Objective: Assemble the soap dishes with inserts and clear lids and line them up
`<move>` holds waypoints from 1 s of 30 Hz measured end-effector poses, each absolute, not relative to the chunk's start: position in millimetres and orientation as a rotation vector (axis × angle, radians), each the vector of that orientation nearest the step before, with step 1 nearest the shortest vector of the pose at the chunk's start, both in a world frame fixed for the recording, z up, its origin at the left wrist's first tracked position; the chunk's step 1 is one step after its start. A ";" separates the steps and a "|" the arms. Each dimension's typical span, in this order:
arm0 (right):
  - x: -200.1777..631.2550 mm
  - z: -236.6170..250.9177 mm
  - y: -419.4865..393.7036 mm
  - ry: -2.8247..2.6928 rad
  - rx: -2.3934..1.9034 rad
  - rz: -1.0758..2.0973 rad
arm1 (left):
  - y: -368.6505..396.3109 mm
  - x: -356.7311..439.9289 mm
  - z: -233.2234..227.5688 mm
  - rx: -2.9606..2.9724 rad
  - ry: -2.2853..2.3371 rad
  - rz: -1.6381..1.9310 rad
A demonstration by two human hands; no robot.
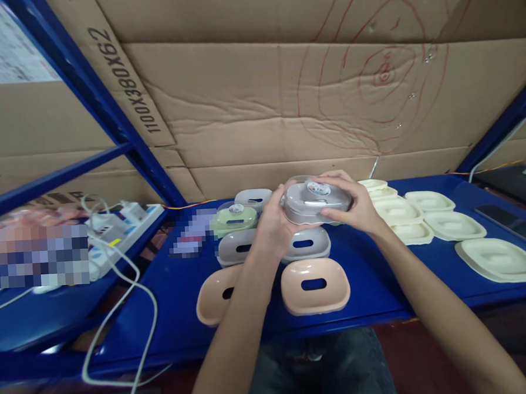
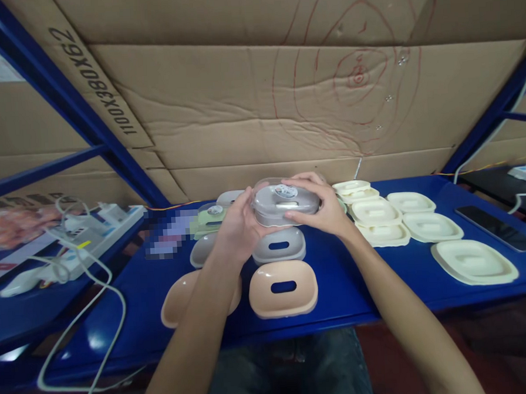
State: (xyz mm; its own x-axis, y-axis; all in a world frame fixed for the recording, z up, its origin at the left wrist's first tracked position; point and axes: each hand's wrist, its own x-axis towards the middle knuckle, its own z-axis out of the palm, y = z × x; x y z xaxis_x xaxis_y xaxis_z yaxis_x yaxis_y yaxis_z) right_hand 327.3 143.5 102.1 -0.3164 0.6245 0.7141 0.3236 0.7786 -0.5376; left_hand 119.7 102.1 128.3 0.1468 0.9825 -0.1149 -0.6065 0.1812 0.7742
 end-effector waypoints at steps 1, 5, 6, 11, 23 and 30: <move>327.4 102.3 143.2 -1.934 -0.707 0.362 | 102.0 119.9 128.2 0.665 0.709 1.265; 328.1 101.0 144.0 -1.945 -0.724 0.370 | 101.5 120.8 126.6 0.703 0.739 1.284; 328.2 100.0 144.8 -1.943 -0.725 0.369 | 101.5 120.8 126.1 0.711 0.752 1.289; 327.8 94.9 149.1 -1.932 -0.635 0.362 | 102.6 119.6 122.8 0.770 0.756 1.316; 322.9 91.6 151.9 -1.722 -0.730 0.651 | 103.9 122.8 121.6 0.729 0.780 1.407; 315.8 94.2 154.6 -1.267 -0.879 1.229 | 106.1 123.8 118.4 0.767 0.822 1.476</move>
State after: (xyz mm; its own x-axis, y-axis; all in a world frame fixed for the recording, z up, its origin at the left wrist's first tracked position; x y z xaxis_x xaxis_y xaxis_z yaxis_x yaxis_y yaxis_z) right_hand 315.8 154.6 94.2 -0.1140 0.9720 0.2053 -0.1752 0.1838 -0.9672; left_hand 123.8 106.1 118.4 -0.0613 0.9981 -0.0041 -0.5292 -0.0291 0.8480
